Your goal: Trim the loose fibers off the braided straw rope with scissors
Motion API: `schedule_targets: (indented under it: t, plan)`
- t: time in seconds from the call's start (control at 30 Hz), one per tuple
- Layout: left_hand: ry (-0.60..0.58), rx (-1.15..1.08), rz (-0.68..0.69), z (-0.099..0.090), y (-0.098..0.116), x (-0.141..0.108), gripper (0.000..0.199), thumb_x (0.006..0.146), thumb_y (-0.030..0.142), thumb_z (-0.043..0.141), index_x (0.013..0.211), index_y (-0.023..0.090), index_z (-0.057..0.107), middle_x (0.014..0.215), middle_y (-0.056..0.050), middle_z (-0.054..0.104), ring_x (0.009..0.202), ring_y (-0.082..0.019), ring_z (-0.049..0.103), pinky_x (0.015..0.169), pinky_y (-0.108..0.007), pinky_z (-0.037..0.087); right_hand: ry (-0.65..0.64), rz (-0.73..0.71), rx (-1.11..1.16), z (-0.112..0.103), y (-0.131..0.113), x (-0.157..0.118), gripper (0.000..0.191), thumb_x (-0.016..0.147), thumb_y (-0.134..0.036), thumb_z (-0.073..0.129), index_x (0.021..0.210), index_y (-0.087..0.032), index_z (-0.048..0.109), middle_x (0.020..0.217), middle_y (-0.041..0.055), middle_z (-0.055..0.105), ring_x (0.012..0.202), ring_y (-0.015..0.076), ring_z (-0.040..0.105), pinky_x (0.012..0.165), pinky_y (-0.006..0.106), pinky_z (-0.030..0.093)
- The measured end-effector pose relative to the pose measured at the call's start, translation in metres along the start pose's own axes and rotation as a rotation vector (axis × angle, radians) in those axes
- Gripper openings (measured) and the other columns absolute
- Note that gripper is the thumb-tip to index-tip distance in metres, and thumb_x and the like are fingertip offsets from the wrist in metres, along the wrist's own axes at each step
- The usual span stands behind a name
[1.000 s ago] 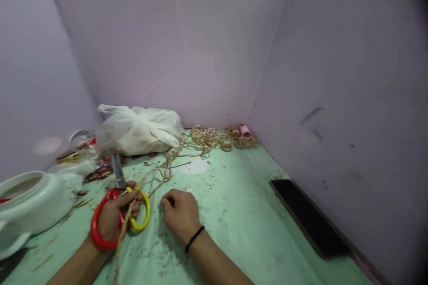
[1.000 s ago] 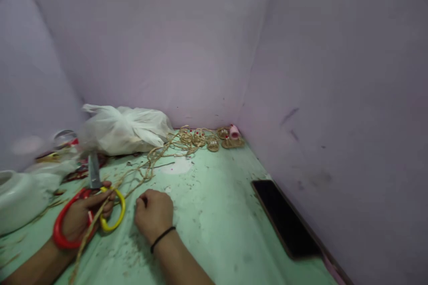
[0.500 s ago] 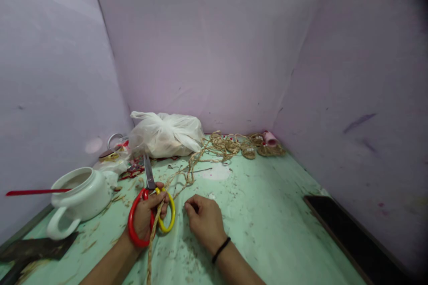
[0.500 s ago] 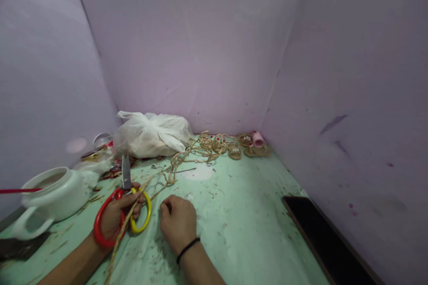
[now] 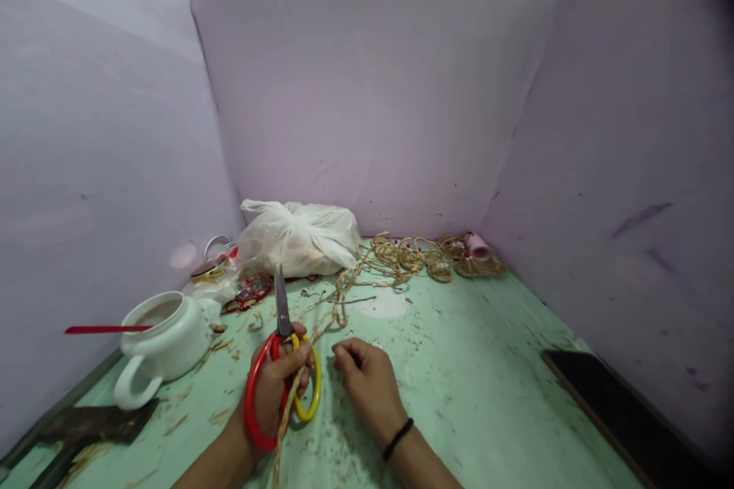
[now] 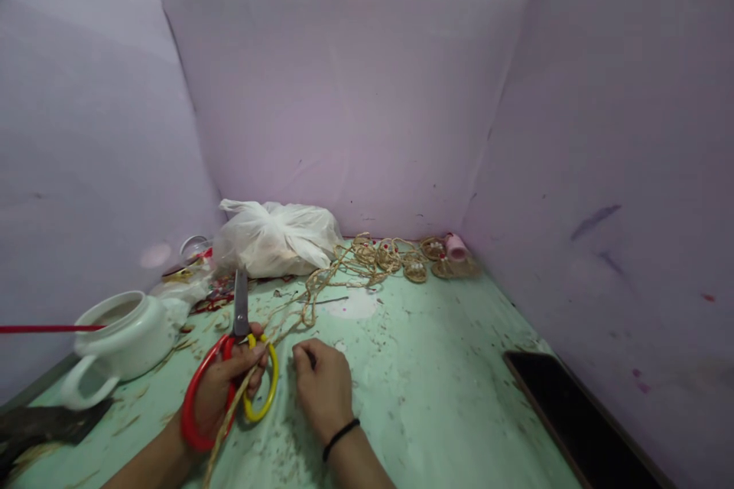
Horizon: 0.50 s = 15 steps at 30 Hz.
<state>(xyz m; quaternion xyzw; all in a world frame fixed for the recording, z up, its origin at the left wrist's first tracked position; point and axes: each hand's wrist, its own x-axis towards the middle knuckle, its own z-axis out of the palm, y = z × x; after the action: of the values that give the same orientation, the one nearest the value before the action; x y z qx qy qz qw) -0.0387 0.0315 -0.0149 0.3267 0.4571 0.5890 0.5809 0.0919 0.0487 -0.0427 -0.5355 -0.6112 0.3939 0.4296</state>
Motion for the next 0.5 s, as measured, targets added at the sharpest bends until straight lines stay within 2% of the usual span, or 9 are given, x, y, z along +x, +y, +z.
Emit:
schedule_targets:
  t: [0.13, 0.23, 0.3, 0.4, 0.5]
  plan:
    - [-0.046, 0.112, 0.003, 0.006, -0.008, -0.012, 0.038, 0.061, 0.032, 0.067, 0.090, 0.019, 0.046, 0.054, 0.004, 0.054, 0.035, -0.006, 0.041, 0.033, -0.016, 0.032, -0.121, 0.230, 0.591, 0.001, -0.005, 0.005, 0.036, 0.070, -0.048, 0.054, 0.075, -0.013, 0.063, 0.067, 0.0052, 0.063, 0.046, 0.0109, 0.052, 0.042, 0.022, 0.037]
    - [-0.048, 0.168, 0.010, 0.011, -0.013, -0.019, 0.038, 0.061, 0.036, 0.066, 0.088, 0.019, 0.045, 0.054, 0.004, 0.054, 0.034, -0.005, 0.039, 0.032, -0.016, 0.030, -0.199, 0.279, 0.900, -0.001, -0.010, 0.004, 0.040, 0.061, -0.044, 0.067, 0.085, -0.013, 0.062, 0.073, 0.0056, 0.064, 0.053, 0.0126, 0.057, 0.046, 0.023, 0.042]
    - [-0.059, 0.178, 0.018, 0.013, -0.014, -0.021, 0.037, 0.061, 0.034, 0.066, 0.087, 0.019, 0.045, 0.054, 0.005, 0.053, 0.035, -0.005, 0.040, 0.034, -0.016, 0.032, -0.219, 0.267, 0.976, -0.002, -0.011, 0.002, 0.043, 0.056, -0.038, 0.073, 0.090, -0.014, 0.062, 0.077, 0.0054, 0.064, 0.061, 0.0148, 0.059, 0.051, 0.025, 0.044]
    - [-0.091, 0.183, 0.036, 0.012, -0.016, -0.021, 0.036, 0.061, 0.032, 0.067, 0.087, 0.019, 0.045, 0.054, 0.007, 0.051, 0.037, -0.005, 0.041, 0.036, -0.017, 0.034, -0.224, 0.208, 0.962, 0.000, -0.007, 0.000, 0.048, 0.051, -0.030, 0.078, 0.094, -0.014, 0.062, 0.078, 0.0048, 0.063, 0.069, 0.0158, 0.059, 0.060, 0.026, 0.044]
    - [-0.076, 0.193, 0.025, 0.009, -0.018, -0.017, 0.039, 0.059, 0.035, 0.067, 0.086, 0.019, 0.043, 0.051, 0.008, 0.050, 0.034, -0.006, 0.039, 0.033, -0.017, 0.033, -0.224, 0.144, 0.893, 0.004, -0.002, 0.001, 0.052, 0.050, -0.029, 0.079, 0.097, -0.014, 0.062, 0.070, 0.0023, 0.062, 0.063, 0.0131, 0.056, 0.059, 0.024, 0.041]
